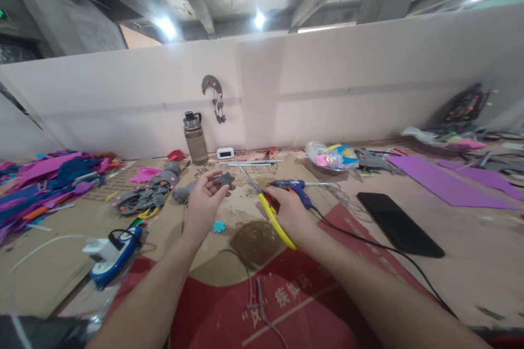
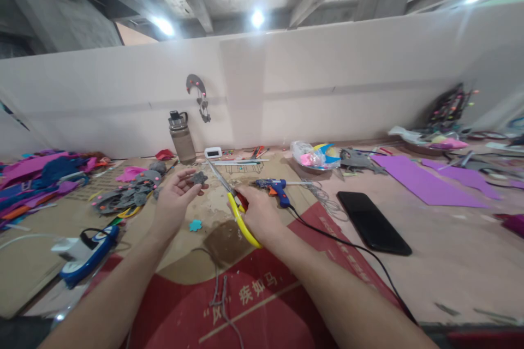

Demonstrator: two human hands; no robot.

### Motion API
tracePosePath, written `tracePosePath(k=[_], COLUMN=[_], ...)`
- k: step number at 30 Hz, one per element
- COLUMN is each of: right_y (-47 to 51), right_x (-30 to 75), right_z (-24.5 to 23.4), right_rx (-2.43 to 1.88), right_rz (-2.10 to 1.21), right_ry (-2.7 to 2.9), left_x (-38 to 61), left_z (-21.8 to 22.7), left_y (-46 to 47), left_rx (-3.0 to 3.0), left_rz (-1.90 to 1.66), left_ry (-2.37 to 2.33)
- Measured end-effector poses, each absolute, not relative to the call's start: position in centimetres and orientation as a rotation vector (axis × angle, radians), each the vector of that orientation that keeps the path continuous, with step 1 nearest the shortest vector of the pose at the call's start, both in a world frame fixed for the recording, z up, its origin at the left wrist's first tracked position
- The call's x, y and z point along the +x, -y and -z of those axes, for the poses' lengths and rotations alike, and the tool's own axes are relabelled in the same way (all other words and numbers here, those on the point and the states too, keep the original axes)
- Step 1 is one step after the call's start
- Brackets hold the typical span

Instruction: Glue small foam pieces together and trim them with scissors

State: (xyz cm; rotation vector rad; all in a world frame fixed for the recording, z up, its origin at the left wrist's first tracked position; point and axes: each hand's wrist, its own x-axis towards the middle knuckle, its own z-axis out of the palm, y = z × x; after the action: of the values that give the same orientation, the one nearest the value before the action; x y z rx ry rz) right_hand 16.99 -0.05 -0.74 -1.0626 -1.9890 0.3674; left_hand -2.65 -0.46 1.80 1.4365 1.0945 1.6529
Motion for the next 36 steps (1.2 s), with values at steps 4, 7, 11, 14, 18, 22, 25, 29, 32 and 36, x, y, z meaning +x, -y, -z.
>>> tracePosePath(k=[4, 7, 11, 14, 18, 22, 25, 29, 32, 36], right_y=[-0.2, -0.2, 0.0, 0.2, 0.3, 0.6, 1.0, 1.3, 1.1, 0.7], right_x=[17.0, 17.0, 17.1, 17.1, 17.0, 16.9, 16.7, 16.5, 16.3, 16.2], right_z=[1.4, 1.9, 1.8, 1.5, 1.3, 0.9, 0.5, 0.3, 0.6, 1.0], right_rx=[-1.073, -1.081, -1.138, -1.169, -1.188, -1.189, -1.21, -1.223, -1.173, -1.13], right_rz=[-0.297, -0.245, -0.215, -0.207, -0.204, -0.211, -0.237, -0.301, -0.39, -0.501], right_ry=[2.015, 2.063, 2.157, 2.201, 2.216, 2.202, 2.174, 2.153, 2.137, 2.097], left_x=[-2.9, -3.0, -3.2, -3.2, -3.4, -3.7, -3.9, -4.0, -4.0, -3.8], left_z=[-1.6, -1.4, -1.4, -1.7, -2.0, -2.1, -2.1, -2.2, -2.2, -2.2], left_y=[0.2, 0.0, 0.0, 0.2, 0.1, -0.1, -0.1, -0.1, -0.1, -0.1], left_rx=[1.395, 1.341, 1.316, 1.278, 1.156, 1.032, 1.006, 1.006, 1.021, 1.029], left_rz=[-1.648, -1.667, -1.686, -1.705, -1.749, -1.772, -1.77, -1.767, -1.761, -1.754], left_ry=[-1.075, -1.061, -1.057, -1.024, -0.978, -0.956, -0.939, -0.952, -0.963, -0.957])
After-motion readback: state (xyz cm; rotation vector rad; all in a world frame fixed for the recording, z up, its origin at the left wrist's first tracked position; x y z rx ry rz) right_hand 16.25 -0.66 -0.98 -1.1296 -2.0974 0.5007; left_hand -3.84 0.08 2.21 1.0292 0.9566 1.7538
